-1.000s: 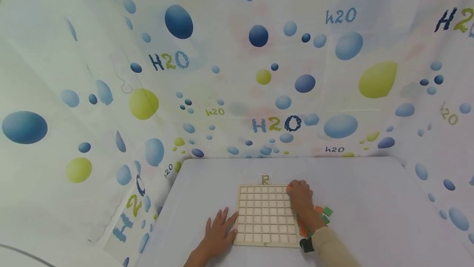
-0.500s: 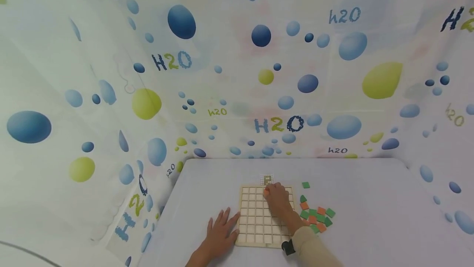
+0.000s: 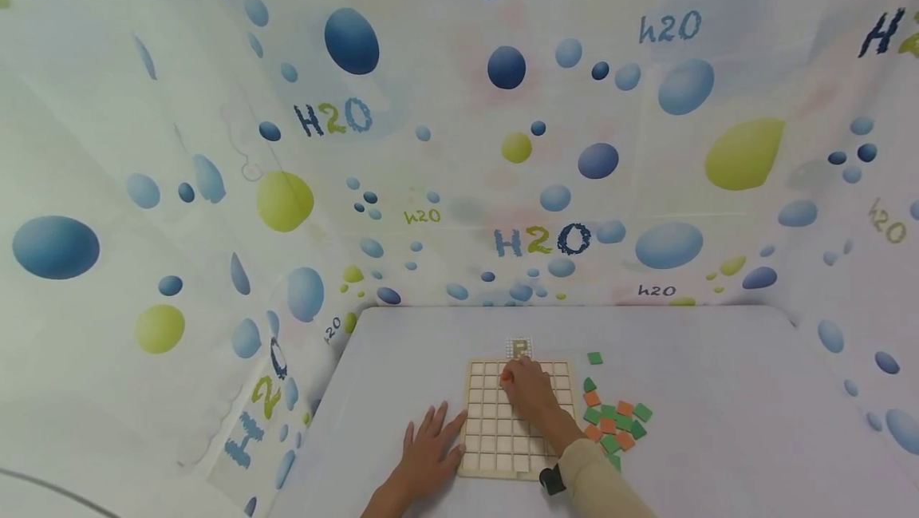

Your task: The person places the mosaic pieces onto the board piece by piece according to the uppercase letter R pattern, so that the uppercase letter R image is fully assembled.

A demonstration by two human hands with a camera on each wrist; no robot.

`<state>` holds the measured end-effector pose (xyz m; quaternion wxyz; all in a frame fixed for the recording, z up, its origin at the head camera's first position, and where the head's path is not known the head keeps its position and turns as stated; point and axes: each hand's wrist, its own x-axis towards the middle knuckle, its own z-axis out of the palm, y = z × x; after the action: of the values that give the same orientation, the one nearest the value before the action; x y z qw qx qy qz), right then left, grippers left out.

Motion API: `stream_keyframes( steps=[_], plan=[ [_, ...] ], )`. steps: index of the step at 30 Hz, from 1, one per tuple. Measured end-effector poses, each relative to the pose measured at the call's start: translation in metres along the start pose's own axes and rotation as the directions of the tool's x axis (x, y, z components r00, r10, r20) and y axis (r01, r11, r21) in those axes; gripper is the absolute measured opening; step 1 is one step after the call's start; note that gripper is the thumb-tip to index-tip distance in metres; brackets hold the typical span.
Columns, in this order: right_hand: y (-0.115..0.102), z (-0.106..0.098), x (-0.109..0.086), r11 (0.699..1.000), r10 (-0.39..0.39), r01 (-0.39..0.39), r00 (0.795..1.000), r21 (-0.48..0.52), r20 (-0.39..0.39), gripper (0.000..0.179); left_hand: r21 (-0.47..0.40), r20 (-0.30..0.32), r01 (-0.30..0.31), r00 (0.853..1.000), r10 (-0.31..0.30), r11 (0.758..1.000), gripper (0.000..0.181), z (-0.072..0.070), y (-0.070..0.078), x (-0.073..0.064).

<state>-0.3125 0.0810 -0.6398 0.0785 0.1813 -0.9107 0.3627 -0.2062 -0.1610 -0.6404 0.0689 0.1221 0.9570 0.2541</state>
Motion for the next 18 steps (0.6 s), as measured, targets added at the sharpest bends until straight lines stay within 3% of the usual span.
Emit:
stream_keyframes(
  steps=[7,18],
  plan=[
    [0.0022,0.0007,0.0007,0.993,-0.09,0.091,0.996,-0.07,0.027,0.011,0.007,-0.014,-0.003,1.0,0.003,1.0,0.056,0.0029,-0.0027,0.0028],
    [-0.0041,-0.0034,-0.0049,0.98,-0.135,0.136,0.991,-0.148,0.016,0.007,0.009,-0.012,0.003,1.0,-0.003,1.0,0.056,0.0028,-0.0017,-0.0006]
  ],
)
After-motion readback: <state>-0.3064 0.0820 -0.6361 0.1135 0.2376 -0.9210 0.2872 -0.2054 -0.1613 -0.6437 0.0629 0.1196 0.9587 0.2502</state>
